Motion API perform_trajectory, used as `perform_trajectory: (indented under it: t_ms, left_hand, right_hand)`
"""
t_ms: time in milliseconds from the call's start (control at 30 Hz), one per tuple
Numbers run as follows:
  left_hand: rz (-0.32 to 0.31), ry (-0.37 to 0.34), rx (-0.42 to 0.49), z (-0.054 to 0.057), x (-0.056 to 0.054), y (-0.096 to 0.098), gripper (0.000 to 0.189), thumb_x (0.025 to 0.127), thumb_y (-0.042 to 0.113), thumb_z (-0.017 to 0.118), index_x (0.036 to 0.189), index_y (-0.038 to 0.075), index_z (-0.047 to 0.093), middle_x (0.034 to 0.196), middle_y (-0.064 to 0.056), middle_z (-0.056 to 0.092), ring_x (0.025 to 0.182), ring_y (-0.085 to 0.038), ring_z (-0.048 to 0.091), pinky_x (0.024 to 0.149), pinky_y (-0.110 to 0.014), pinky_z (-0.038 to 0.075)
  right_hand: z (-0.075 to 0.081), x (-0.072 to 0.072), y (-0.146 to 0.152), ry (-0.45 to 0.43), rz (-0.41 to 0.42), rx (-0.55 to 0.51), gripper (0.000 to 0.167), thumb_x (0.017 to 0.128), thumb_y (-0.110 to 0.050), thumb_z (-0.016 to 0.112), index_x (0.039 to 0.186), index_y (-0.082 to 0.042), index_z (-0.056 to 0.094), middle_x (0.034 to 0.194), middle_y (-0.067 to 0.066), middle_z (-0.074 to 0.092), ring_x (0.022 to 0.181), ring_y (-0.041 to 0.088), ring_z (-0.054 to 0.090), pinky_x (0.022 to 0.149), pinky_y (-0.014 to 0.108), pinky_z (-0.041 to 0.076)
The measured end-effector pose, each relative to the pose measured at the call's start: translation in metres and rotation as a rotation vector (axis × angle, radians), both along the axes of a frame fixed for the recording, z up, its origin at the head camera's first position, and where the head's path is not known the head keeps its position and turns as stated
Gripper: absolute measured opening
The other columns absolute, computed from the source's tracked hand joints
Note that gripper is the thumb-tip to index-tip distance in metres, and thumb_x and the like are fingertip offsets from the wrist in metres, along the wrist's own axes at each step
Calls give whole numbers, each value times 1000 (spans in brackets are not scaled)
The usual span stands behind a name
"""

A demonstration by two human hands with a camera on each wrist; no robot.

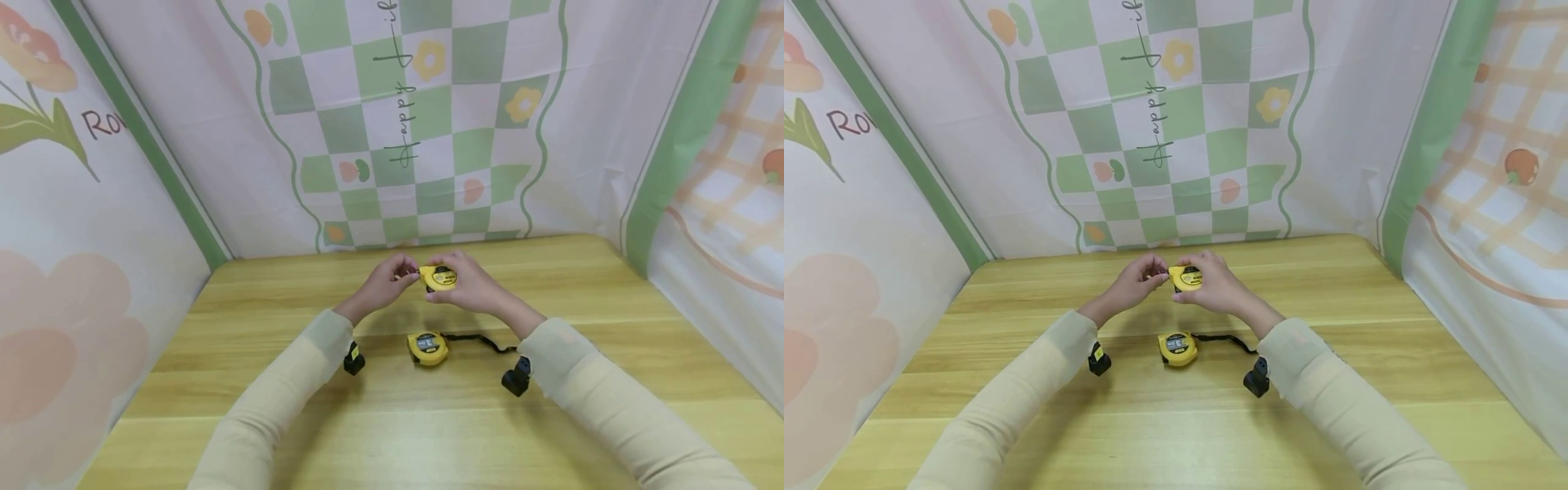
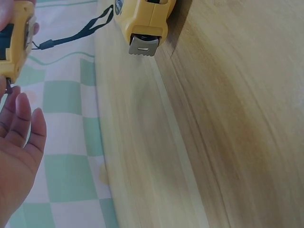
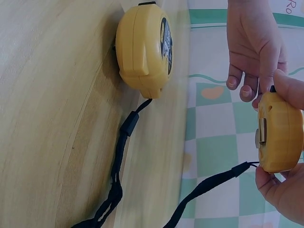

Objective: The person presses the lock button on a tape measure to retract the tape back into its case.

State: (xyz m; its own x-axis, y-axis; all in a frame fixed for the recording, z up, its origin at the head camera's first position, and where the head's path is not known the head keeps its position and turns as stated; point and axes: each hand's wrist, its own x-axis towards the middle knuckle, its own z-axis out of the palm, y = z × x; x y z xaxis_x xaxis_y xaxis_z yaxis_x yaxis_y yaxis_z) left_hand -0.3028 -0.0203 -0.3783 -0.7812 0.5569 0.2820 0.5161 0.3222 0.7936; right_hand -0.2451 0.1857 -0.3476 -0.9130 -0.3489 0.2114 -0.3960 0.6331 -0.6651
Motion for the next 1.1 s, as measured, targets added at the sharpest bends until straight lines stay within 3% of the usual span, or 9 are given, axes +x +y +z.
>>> perform_trajectory:
  t_ms: [300,500,767,1100]
  left_hand:
    - [-13,-8,8,0,1,-1,14,99,10,57,111,5,59,101,-12,63,86,-17,57,65,-26,47]
    - [-9,-16,19,2,4,-1,14,98,10,58,111,5,59,100,-6,62,87,-18,58,66,-26,48]
    - [-9,-19,43,3,6,1,17,98,10,59,114,3,59,102,-10,62,88,-22,58,67,-27,48]
    - [-30,-42,73,0,6,-1,22,96,13,62,117,6,58,103,-5,61,88,-19,58,69,-28,52]
  right_hand:
    - [1,1,-1,-1,7,0,64,78,-27,84,132,-6,56,117,15,48,103,30,45,84,45,42]
    - [0,0,-2,6,12,-3,64,78,-27,84,132,-6,56,116,14,48,102,29,46,84,44,43]
    - [-1,0,0,8,6,-4,67,79,-27,83,135,-6,54,118,15,48,101,28,49,84,43,44]
    - [0,0,-1,-4,-1,-3,70,79,-27,82,137,-4,51,121,16,48,102,29,49,84,44,44]
